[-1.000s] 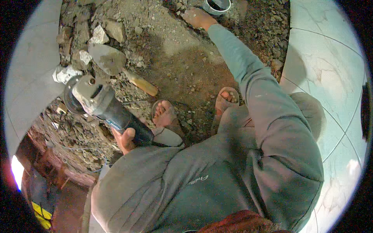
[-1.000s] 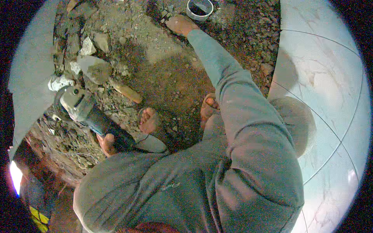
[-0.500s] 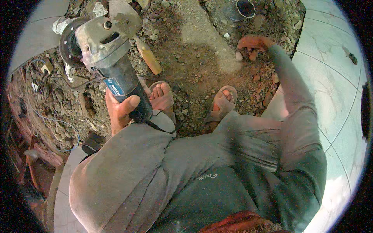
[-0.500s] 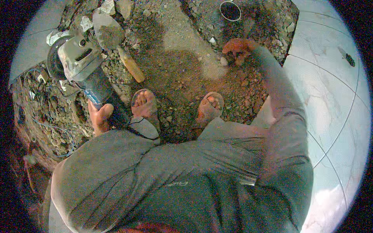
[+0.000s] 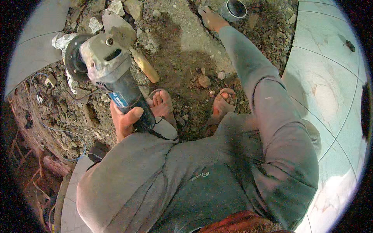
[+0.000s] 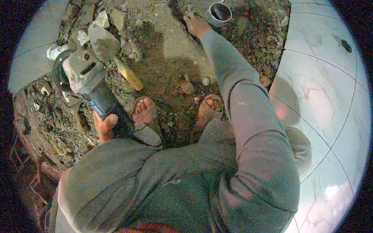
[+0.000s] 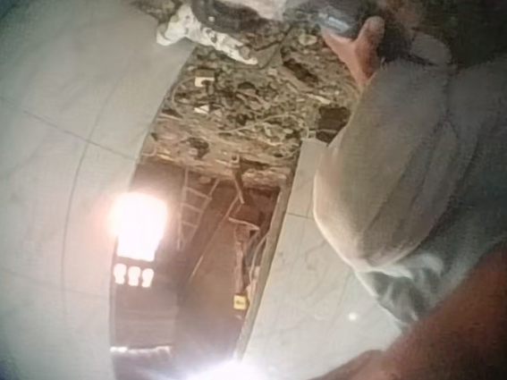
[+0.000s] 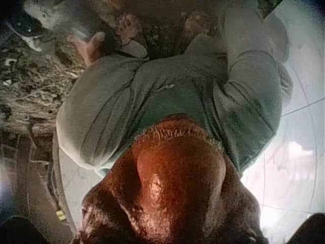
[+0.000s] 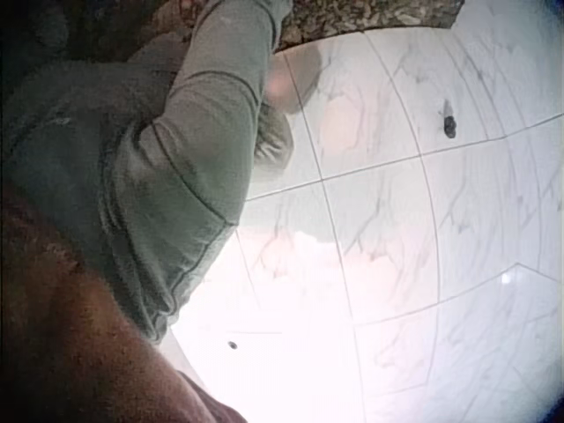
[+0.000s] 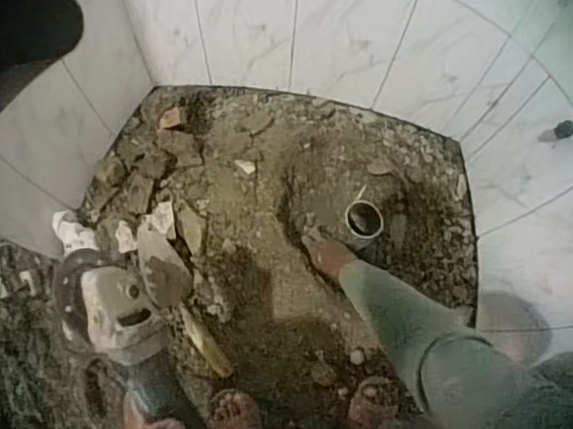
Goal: The person uses an angle grinder to cut a pipe, clears rubble and debris from a floor opening with a trowel and by hand, and positions sections of PVC pipe.
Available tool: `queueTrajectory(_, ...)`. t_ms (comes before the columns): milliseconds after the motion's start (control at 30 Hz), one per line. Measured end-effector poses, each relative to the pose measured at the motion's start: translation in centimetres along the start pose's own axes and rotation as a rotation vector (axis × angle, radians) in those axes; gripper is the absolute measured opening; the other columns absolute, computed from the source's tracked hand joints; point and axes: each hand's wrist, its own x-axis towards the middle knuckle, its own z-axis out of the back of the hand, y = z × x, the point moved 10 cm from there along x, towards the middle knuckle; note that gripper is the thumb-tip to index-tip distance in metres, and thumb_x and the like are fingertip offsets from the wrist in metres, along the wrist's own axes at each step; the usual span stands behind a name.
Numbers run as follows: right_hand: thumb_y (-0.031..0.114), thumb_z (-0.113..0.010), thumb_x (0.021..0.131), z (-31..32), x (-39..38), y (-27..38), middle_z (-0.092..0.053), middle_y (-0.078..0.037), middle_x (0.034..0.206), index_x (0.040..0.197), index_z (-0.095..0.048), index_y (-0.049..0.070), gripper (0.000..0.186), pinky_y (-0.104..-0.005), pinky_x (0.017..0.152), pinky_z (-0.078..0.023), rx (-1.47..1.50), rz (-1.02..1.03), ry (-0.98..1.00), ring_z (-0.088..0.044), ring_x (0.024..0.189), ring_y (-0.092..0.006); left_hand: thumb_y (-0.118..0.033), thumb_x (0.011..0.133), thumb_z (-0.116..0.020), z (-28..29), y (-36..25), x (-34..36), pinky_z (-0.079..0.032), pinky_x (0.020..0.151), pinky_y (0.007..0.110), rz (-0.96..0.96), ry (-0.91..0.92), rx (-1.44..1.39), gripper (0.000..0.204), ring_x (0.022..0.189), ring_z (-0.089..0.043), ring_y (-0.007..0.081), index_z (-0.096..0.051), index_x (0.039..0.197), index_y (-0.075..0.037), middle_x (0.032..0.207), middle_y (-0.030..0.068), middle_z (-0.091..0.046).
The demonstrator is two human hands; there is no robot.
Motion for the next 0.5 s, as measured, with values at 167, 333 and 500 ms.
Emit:
queueTrajectory(167, 0.013, -0.051, 0.092, -0.3, -6.5, 0.4, -0.050, -0.017, 0.132, 0.129, -0.055, 0.008, 0.039, -0.0482, 0.096, -0.051, -0.440, 0.377, -0.046, -0.058, 0.116, -0.0408, -0.035, 0.059, -0.090, 0.0, 0.2, -0.8, -0.051, 0.074, 0.030, 0.002, -0.020, 0.015, 0.077, 0.083, -0.064, 0.0163, -0.056, 0.117, 0.002, 0.097, 0.0053, -0.065)
queueTrajectory(333, 0.021, -0.050, 0.095, 2.3, -10.1, -5.4, -0.052, -0.014, 0.133, 0.131, -0.055, 0.011, 0.037, -0.0503, 0.093, -0.050, -0.649, 0.145, 0.213, -0.057, 0.119, -0.0373, -0.034, 0.061, -0.089, -1.4, -0.2, 0.3, -0.053, 0.071, 0.031, 0.037, 0.073, -0.020, 0.070, 0.080, -0.066, 0.0171, -0.057, 0.112, 0.002, 0.094, 0.0068, -0.066)
queueTrajectory(500, 0.025, -0.055, 0.094, 8.7, -12.4, -15.2, -0.052, -0.007, 0.141, 0.136, -0.056, 0.025, 0.042, -0.0581, 0.091, -0.044, -1.160, -0.214, 0.165, -0.049, 0.129, -0.0380, -0.033, 0.061, -0.088, -1.6, -0.2, 0.4, -0.054, 0.070, 0.031, 0.004, 0.072, 0.022, 0.067, 0.078, -0.066, 0.0175, -0.058, 0.110, 0.002, 0.092, 0.0069, -0.067)
